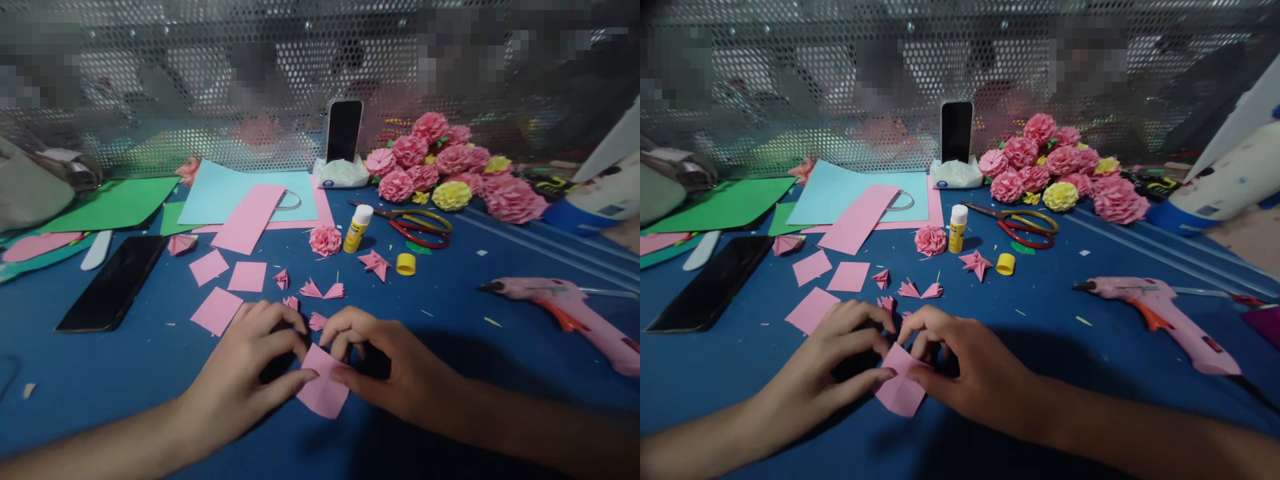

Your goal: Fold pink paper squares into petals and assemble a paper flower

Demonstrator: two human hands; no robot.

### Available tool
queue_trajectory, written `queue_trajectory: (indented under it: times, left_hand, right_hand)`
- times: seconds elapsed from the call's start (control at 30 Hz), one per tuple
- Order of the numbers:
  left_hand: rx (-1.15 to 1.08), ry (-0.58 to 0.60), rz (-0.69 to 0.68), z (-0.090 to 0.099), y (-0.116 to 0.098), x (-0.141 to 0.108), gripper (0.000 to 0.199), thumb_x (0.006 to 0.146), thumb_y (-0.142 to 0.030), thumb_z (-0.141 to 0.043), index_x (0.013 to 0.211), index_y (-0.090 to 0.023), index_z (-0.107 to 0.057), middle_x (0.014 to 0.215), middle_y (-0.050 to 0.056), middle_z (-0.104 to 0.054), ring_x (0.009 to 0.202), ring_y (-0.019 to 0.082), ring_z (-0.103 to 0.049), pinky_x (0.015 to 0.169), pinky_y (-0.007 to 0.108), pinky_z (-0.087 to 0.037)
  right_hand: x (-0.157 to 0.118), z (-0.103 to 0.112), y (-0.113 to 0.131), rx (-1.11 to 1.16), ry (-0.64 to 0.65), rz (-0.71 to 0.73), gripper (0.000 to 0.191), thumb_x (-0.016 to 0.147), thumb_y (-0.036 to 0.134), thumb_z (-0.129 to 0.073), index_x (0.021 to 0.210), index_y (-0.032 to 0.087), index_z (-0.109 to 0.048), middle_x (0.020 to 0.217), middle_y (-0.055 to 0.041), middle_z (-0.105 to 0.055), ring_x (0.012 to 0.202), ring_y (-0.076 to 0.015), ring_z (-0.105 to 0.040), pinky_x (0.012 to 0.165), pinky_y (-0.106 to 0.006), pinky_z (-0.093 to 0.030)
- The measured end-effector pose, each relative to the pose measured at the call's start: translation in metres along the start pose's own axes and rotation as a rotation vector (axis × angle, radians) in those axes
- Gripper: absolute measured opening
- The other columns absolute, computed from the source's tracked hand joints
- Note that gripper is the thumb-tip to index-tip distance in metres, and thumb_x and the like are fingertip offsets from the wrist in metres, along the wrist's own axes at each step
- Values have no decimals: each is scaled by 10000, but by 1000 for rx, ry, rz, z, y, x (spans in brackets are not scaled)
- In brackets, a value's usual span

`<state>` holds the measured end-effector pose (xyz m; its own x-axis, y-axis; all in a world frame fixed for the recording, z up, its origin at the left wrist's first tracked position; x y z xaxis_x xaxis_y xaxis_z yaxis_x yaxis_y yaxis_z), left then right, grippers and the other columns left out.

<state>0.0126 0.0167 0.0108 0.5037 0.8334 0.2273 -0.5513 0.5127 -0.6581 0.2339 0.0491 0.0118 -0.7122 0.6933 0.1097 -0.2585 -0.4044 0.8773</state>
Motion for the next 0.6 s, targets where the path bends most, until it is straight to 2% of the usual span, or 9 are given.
queue_trajectory:
  times: [0.07,0.17,0.27,0.4,0.5,0.6]
  left_hand:
    - [-21,23,25,-3,1,1,82,934,-229,-665,875,-241,-608,1133,-15,-586,1045,193,-537,876,348,-372]
    - [-11,21,18,-5,-1,1,79,915,-184,-667,906,-242,-614,1148,-9,-584,1056,196,-534,899,359,-363]
    - [18,33,-9,-6,-3,1,72,915,-202,-672,935,-233,-610,1151,11,-598,1058,203,-535,902,363,-362]
    - [22,25,-64,-4,0,2,91,963,-203,-608,874,-219,-623,1110,18,-632,1010,190,-552,871,348,-364]
    - [42,3,-134,0,3,3,148,978,-147,-569,843,-200,-603,1057,7,-664,971,169,-564,880,339,-351]
    - [73,34,-241,1,5,4,163,1022,-147,-484,942,-184,-621,1046,23,-683,965,167,-577,906,348,-347]
  right_hand:
    - [0,-1,-3,-59,29,6,281,884,157,-630,1141,229,-542,982,21,-635,815,-115,-600,754,-227,-444]
    - [-1,-1,-6,-228,58,14,321,840,126,-658,1131,235,-574,916,24,-632,806,-139,-583,734,-254,-415]
    - [1,2,-8,-322,62,73,282,824,106,-673,1072,217,-595,912,5,-631,830,-161,-560,741,-276,-395]
    - [5,7,-10,-339,78,253,82,928,115,-580,931,195,-598,915,-14,-645,880,-160,-554,793,-280,-405]
    - [6,10,-11,-437,93,390,135,1000,131,-488,979,180,-612,952,-29,-676,915,-166,-554,844,-305,-413]
    - [7,14,-12,-529,127,509,218,1052,167,-406,1030,158,-623,1071,-43,-699,998,-170,-565,867,-325,-415]
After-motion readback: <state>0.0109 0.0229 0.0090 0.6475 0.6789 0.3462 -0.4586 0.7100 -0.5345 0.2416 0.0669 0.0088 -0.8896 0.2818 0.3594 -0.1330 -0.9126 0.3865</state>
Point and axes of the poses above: each hand's wrist, its own x-axis towards the middle knuckle, its own z-axis out of the back of the hand, y = z × x, the point moved 1 cm from there along x, towards the middle knuckle
